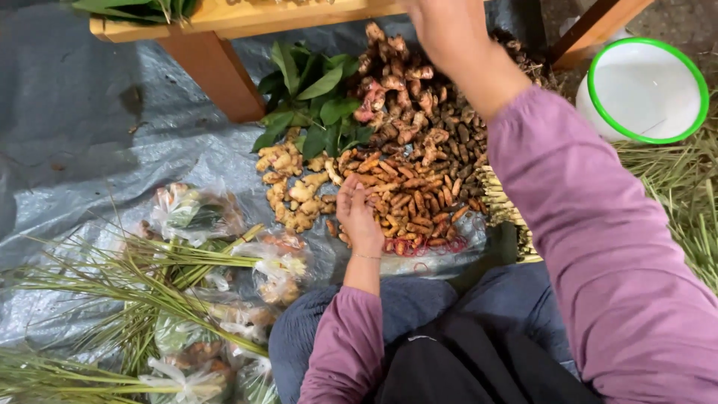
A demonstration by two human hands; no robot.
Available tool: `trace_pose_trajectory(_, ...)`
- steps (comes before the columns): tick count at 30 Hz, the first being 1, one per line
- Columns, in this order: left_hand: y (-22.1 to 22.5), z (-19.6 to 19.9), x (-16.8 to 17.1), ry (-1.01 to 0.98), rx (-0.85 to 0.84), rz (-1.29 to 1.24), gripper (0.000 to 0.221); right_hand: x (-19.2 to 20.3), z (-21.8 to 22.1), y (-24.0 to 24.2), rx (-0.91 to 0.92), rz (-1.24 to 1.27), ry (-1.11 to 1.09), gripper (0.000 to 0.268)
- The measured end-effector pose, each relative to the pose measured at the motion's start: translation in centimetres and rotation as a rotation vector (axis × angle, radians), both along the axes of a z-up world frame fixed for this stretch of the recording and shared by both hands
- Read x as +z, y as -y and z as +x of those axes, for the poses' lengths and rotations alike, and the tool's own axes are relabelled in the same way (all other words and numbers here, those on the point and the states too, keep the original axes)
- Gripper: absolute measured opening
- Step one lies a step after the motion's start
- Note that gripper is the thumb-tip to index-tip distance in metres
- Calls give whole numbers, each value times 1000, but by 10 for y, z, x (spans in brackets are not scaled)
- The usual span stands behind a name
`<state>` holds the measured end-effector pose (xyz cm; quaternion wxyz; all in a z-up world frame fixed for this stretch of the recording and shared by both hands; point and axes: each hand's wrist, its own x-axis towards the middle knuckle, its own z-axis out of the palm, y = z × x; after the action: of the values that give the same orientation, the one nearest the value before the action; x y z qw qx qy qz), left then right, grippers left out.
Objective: Peeling and cleaning ginger roots using a small handheld tool while sitting on the floor.
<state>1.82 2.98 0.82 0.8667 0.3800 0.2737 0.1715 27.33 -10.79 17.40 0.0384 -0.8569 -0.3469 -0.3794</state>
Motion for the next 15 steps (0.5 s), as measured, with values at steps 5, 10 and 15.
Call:
trace_pose_trajectory(5, -4, 2, -15, 14, 39, -27, 35, -83, -69, 23, 20, -86, -207, 10)
trace_pose_trajectory(10, -10, 1, -24, 67, 72, -8, 31, -152, -147, 39, 33, 55, -982, 19)
trace_pose_trajectory(15, -9, -1, -14, 80, 89, 19, 30, -187, -187, 41, -51, 146, -1128, 23)
